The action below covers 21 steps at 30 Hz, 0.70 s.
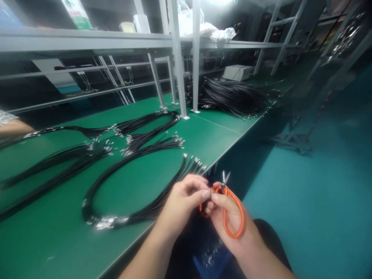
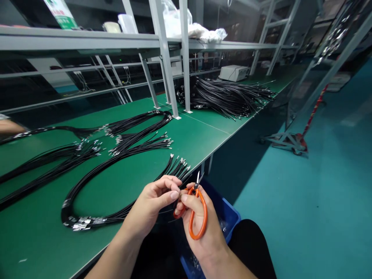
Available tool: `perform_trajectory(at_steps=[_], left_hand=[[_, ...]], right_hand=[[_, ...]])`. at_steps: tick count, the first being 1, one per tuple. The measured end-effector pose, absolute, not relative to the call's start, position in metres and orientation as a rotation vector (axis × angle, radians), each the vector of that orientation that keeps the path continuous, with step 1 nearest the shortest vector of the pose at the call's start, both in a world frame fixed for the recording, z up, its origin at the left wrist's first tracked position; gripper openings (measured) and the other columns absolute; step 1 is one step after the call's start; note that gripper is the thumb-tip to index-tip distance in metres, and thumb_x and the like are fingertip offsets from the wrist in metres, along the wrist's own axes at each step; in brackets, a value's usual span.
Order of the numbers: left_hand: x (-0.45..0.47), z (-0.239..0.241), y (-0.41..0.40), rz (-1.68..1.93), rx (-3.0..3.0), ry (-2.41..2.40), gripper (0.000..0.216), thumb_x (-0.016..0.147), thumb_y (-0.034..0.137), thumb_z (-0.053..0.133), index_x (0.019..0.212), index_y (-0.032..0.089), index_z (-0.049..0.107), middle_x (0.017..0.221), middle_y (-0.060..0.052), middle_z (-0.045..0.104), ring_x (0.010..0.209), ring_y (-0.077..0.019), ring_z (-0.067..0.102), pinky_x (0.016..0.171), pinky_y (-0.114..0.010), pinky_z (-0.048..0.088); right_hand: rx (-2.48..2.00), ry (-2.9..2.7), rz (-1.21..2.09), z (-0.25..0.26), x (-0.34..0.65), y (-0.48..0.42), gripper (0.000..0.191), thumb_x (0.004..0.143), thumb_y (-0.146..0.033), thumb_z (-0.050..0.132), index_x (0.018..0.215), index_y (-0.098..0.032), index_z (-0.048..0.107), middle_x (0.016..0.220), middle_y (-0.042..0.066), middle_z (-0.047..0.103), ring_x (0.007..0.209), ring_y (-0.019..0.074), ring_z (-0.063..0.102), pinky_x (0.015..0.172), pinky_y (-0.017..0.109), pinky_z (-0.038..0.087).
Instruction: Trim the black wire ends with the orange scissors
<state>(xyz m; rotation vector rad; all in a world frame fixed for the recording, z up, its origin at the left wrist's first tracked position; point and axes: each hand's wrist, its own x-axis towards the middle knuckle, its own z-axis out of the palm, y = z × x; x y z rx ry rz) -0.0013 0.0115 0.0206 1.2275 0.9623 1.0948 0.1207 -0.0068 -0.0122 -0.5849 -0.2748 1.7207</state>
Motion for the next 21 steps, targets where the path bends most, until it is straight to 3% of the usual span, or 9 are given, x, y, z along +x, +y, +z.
perform_trajectory(at_steps=[4,9,12,15,21], left_hand=[[0.005,0.011,0.008,1.119,1.005,0.867,0.011,0.078,0.022,0.065,0.071,0.015,0.061,0.092,-0.003,0.057,0.062,-0.0105,0.054,0.06,-0.025,0.046],[-0.001,0.011,0.002,1.258,1.312,1.153,0.012,0.081,0.019,0.06,0.069,0.016,0.058,0.09,-0.004,0.06,0.085,-0.017,0.057,0.076,-0.026,0.045],[-0.008,0.014,-0.003,1.379,1.763,1.374,0.008,0.083,0.014,0.054,0.083,0.019,0.06,0.092,-0.005,0.061,0.088,-0.0183,0.057,0.079,-0.029,0.045],[-0.009,0.016,-0.008,1.38,2.255,1.446,0.024,0.081,0.008,0.055,0.098,0.022,0.063,0.102,-0.008,0.061,0.094,-0.0201,0.058,0.081,-0.031,0.046],[-0.005,0.014,-0.007,1.351,2.688,1.446,0.025,0.079,0.01,0.058,0.095,0.026,0.069,0.103,-0.009,0.067,0.093,-0.0225,0.062,0.08,-0.033,0.047]], right_hand=[[-0.584,-0.267,1.725,-0.01,0.121,-0.007,0.017,0.069,-0.006,0.069,0.082,-0.016,0.065,0.066,-0.002,0.062,0.054,0.0085,0.056,0.054,0.019,0.048],[-0.572,-0.277,1.734,-0.008,0.121,-0.006,0.015,0.071,-0.005,0.066,0.081,-0.017,0.064,0.07,0.0,0.064,0.056,0.0092,0.057,0.056,0.02,0.048],[-0.572,-0.283,1.734,-0.01,0.121,-0.006,0.016,0.073,-0.005,0.064,0.083,-0.018,0.064,0.069,0.0,0.063,0.057,0.0095,0.056,0.057,0.02,0.048],[-0.566,-0.288,1.742,-0.011,0.121,-0.006,0.016,0.075,-0.006,0.064,0.085,-0.018,0.063,0.07,-0.001,0.062,0.058,0.0099,0.056,0.058,0.021,0.047],[-0.532,-0.301,1.747,-0.01,0.119,-0.007,0.015,0.074,-0.008,0.066,0.085,-0.018,0.063,0.071,0.0,0.061,0.06,0.0108,0.054,0.056,0.022,0.046]])
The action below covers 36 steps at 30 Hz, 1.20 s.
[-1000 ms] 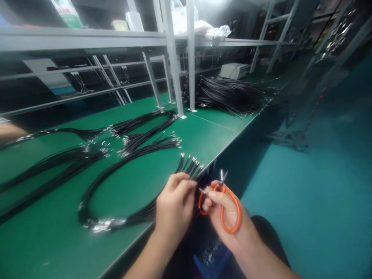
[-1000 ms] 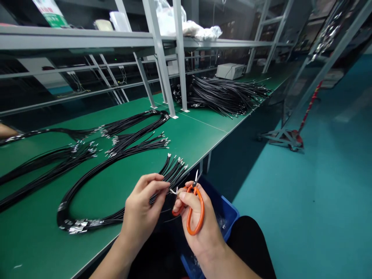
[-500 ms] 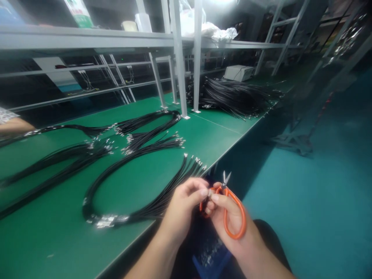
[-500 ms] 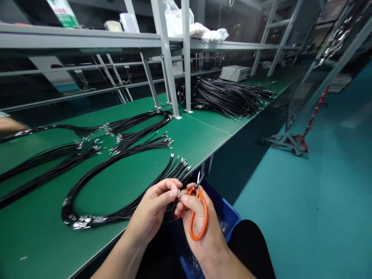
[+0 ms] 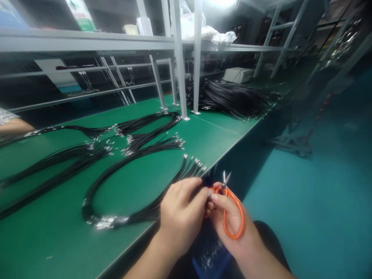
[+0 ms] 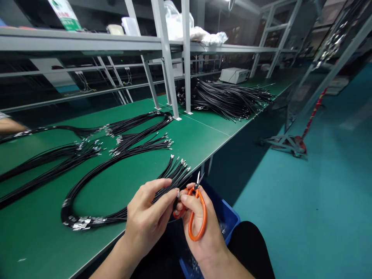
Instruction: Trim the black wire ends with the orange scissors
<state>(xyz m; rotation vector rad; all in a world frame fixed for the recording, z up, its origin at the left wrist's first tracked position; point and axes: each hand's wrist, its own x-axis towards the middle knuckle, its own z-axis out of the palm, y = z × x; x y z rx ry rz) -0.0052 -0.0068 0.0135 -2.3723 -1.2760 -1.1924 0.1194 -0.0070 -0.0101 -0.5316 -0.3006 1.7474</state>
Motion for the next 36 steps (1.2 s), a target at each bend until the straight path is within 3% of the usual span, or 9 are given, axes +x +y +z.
perform_trajectory(at_steps=[6,11,14,19,22,25,30,36], left_hand=[[-0.014,0.009,-0.005,-1.343,-2.338,-1.532,0.021,0.079,0.011,0.058,0.09,0.024,0.069,0.107,-0.01,0.064,0.096,-0.024,0.06,0.082,-0.034,0.046],[-0.007,0.017,-0.01,-1.679,-2.713,-2.068,0.011,0.08,0.016,0.059,0.089,0.021,0.063,0.082,-0.002,0.067,0.07,-0.0167,0.061,0.063,-0.025,0.046],[0.0,0.015,-0.013,-1.906,-2.724,-2.232,0.003,0.081,0.018,0.059,0.083,0.02,0.06,0.075,0.0,0.067,0.066,-0.0152,0.061,0.062,-0.023,0.047],[0.001,0.009,-0.012,-2.071,-2.653,-2.28,0.006,0.081,0.02,0.061,0.076,0.018,0.065,0.074,-0.001,0.068,0.069,-0.0154,0.062,0.065,-0.023,0.046],[0.0,0.007,-0.012,-2.104,-2.618,-2.308,0.005,0.079,0.02,0.064,0.075,0.017,0.065,0.073,-0.001,0.067,0.068,-0.0146,0.06,0.062,-0.022,0.044],[0.0,0.007,-0.012,-2.12,-2.629,-2.331,0.007,0.079,0.022,0.064,0.074,0.017,0.065,0.071,0.0,0.065,0.065,-0.0131,0.057,0.06,-0.021,0.043],[0.0,0.005,-0.013,-2.356,-2.583,-2.359,0.012,0.078,0.025,0.067,0.073,0.015,0.063,0.069,0.0,0.062,0.058,-0.0101,0.052,0.054,-0.02,0.042],[-0.006,0.003,-0.01,-2.431,-2.547,-2.398,0.012,0.077,0.024,0.068,0.074,0.014,0.063,0.067,0.001,0.058,0.058,-0.0087,0.049,0.053,-0.019,0.04]], right_hand=[[-0.561,-0.289,1.728,-0.008,0.12,-0.007,0.016,0.073,-0.006,0.064,0.084,-0.018,0.062,0.07,0.0,0.061,0.059,0.0106,0.053,0.058,0.022,0.046],[-0.564,-0.334,1.703,-0.008,0.119,-0.006,0.015,0.074,-0.006,0.062,0.083,-0.018,0.062,0.069,-0.001,0.06,0.059,0.0105,0.051,0.059,0.022,0.045],[-0.582,-0.342,1.685,-0.007,0.118,-0.006,0.014,0.074,-0.006,0.061,0.083,-0.017,0.061,0.069,-0.001,0.059,0.056,0.0087,0.048,0.057,0.019,0.043],[-0.671,-0.442,1.574,-0.002,0.12,-0.004,0.014,0.077,-0.013,0.066,0.085,-0.019,0.057,0.07,-0.002,0.061,0.054,0.0082,0.047,0.056,0.02,0.042],[-0.732,-0.533,1.468,0.002,0.121,-0.002,0.026,0.073,-0.018,0.073,0.091,-0.022,0.054,0.079,-0.002,0.065,0.055,0.0075,0.049,0.057,0.02,0.043],[-0.748,-0.589,1.447,0.005,0.119,-0.002,0.03,0.071,-0.015,0.075,0.09,-0.022,0.053,0.076,-0.003,0.065,0.055,0.0067,0.05,0.054,0.018,0.042],[-0.734,-0.558,1.472,0.003,0.117,-0.003,0.027,0.072,-0.01,0.071,0.088,-0.022,0.052,0.072,-0.004,0.064,0.059,0.0083,0.055,0.064,0.022,0.047],[-0.868,-0.685,1.336,-0.006,0.123,-0.006,0.027,0.071,-0.012,0.071,0.086,-0.023,0.052,0.069,-0.005,0.063,0.056,0.008,0.053,0.057,0.019,0.044]])
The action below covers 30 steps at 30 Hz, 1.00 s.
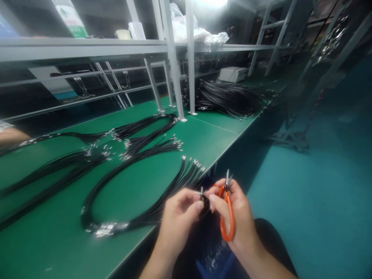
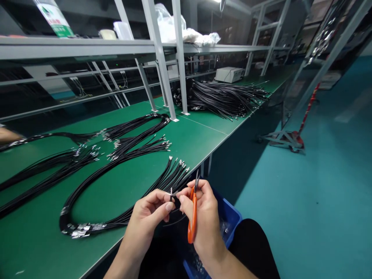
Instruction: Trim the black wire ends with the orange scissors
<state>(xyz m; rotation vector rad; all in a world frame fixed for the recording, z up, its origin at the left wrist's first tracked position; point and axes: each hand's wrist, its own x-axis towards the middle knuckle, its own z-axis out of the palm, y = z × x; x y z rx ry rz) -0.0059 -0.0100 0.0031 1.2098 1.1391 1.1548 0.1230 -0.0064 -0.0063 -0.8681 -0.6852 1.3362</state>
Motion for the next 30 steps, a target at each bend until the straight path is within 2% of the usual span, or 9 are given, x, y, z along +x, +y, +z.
perform_trajectory(at_steps=[7,13,18,21,24,26,30], left_hand=[[-0.006,0.005,-0.007,1.134,1.196,1.13,0.014,0.076,0.025,0.068,0.071,0.013,0.06,0.064,0.002,0.055,0.056,-0.0083,0.046,0.053,-0.019,0.038],[-0.007,0.003,-0.008,1.136,1.199,1.105,0.013,0.076,0.024,0.068,0.073,0.014,0.061,0.064,0.002,0.055,0.056,-0.0086,0.046,0.052,-0.019,0.039],[-0.005,0.001,-0.01,1.171,1.225,1.1,0.011,0.077,0.024,0.068,0.074,0.015,0.063,0.066,0.002,0.059,0.058,-0.0086,0.051,0.055,-0.018,0.041],[-0.005,0.0,-0.011,1.215,1.182,1.089,0.012,0.077,0.024,0.068,0.072,0.015,0.062,0.065,0.002,0.059,0.056,-0.0075,0.05,0.053,-0.017,0.041],[-0.008,-0.002,-0.01,1.25,1.138,1.065,0.011,0.077,0.024,0.068,0.073,0.015,0.062,0.066,0.003,0.059,0.054,-0.0066,0.051,0.053,-0.017,0.042],[-0.011,-0.003,-0.008,1.255,1.122,1.054,0.011,0.077,0.023,0.069,0.073,0.015,0.062,0.068,0.002,0.061,0.054,-0.0066,0.052,0.054,-0.018,0.043],[-0.013,-0.005,-0.005,1.291,1.121,1.058,0.01,0.077,0.022,0.069,0.074,0.015,0.063,0.072,0.001,0.063,0.055,-0.0066,0.054,0.056,-0.018,0.045]], right_hand=[[-1.005,-1.137,0.883,-0.006,0.126,-0.009,0.023,0.078,-0.013,0.065,0.095,-0.026,0.057,0.095,0.002,0.069,0.07,0.0135,0.061,0.064,0.026,0.05],[-0.971,-1.33,0.628,-0.021,0.122,-0.004,0.028,0.075,-0.007,0.064,0.094,-0.026,0.057,0.086,0.0,0.069,0.08,0.018,0.066,0.067,0.027,0.053],[-0.895,-1.498,0.252,-0.017,0.122,-0.004,0.031,0.074,-0.003,0.063,0.096,-0.024,0.057,0.08,0.0,0.066,0.074,0.0166,0.065,0.064,0.026,0.052],[-0.833,-1.521,0.162,-0.019,0.124,-0.005,0.033,0.075,-0.001,0.06,0.1,-0.022,0.054,0.079,0.001,0.065,0.072,0.0164,0.064,0.065,0.027,0.051],[-0.924,-1.526,0.19,-0.027,0.129,-0.01,0.034,0.075,-0.001,0.058,0.1,-0.023,0.054,0.08,0.001,0.064,0.072,0.0161,0.063,0.066,0.027,0.051],[-1.028,-1.504,0.343,-0.03,0.132,-0.017,0.034,0.075,-0.003,0.059,0.101,-0.024,0.054,0.083,0.001,0.064,0.071,0.0156,0.063,0.066,0.027,0.052],[-1.139,-1.376,1.016,-0.024,0.137,-0.035,0.035,0.069,-0.009,0.063,0.1,-0.024,0.053,0.083,0.001,0.062,0.069,0.0155,0.061,0.067,0.029,0.052]])
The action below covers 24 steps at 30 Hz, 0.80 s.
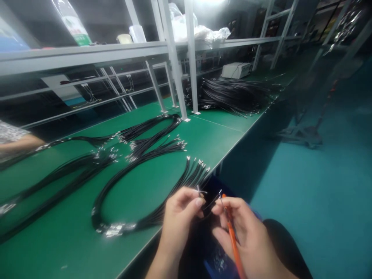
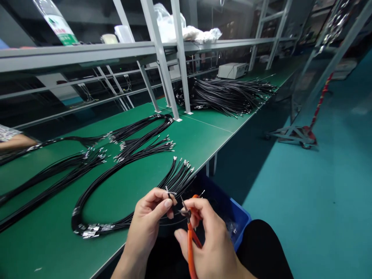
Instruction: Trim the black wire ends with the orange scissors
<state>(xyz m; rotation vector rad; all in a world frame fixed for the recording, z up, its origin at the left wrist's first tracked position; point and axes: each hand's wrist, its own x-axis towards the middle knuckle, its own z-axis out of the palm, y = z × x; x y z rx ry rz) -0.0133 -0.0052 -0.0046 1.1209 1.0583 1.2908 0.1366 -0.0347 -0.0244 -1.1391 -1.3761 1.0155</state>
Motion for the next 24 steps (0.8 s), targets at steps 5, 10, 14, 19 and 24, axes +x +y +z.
perform_trajectory(at_steps=[5,10,14,19,24], left_hand=[[-0.011,-0.005,-0.008,1.368,1.176,1.098,0.006,0.078,0.021,0.069,0.077,0.017,0.064,0.075,0.001,0.065,0.058,-0.0077,0.057,0.057,-0.019,0.048],[-0.009,-0.007,-0.014,1.327,1.238,1.114,0.003,0.078,0.018,0.068,0.077,0.018,0.065,0.073,0.002,0.065,0.059,-0.0086,0.058,0.058,-0.019,0.049],[-0.008,-0.008,-0.014,1.289,1.257,1.11,0.004,0.077,0.017,0.069,0.078,0.019,0.065,0.072,0.003,0.064,0.061,-0.0095,0.06,0.059,-0.02,0.049],[-0.006,-0.009,-0.012,1.274,1.273,1.127,0.003,0.078,0.018,0.068,0.077,0.019,0.065,0.071,0.003,0.064,0.06,-0.0091,0.059,0.057,-0.018,0.048],[-0.005,-0.009,-0.011,1.265,1.301,1.171,0.003,0.077,0.019,0.068,0.077,0.018,0.066,0.069,0.003,0.063,0.059,-0.0089,0.058,0.056,-0.018,0.047]], right_hand=[[-1.152,-1.126,1.721,-0.01,0.135,-0.037,0.022,0.069,-0.014,0.064,0.087,-0.019,0.053,0.064,-0.004,0.057,0.047,0.0077,0.051,0.042,0.019,0.042],[-1.098,-0.982,1.895,-0.005,0.131,-0.03,0.024,0.071,-0.018,0.062,0.082,-0.02,0.041,0.057,-0.006,0.062,0.029,0.0028,0.04,0.03,0.015,0.029],[-1.152,-0.97,1.88,0.0,0.129,-0.027,0.024,0.07,-0.019,0.062,0.08,-0.021,0.04,0.057,-0.003,0.065,0.027,0.0037,0.043,0.028,0.014,0.029],[-1.304,-0.965,1.826,0.004,0.127,-0.026,0.024,0.069,-0.02,0.062,0.079,-0.021,0.04,0.054,-0.006,0.063,0.026,0.0047,0.042,0.025,0.014,0.029],[-1.393,-0.966,1.791,0.006,0.127,-0.024,0.028,0.066,-0.022,0.065,0.077,-0.022,0.039,0.05,-0.007,0.062,0.023,0.0041,0.039,0.024,0.013,0.026]])
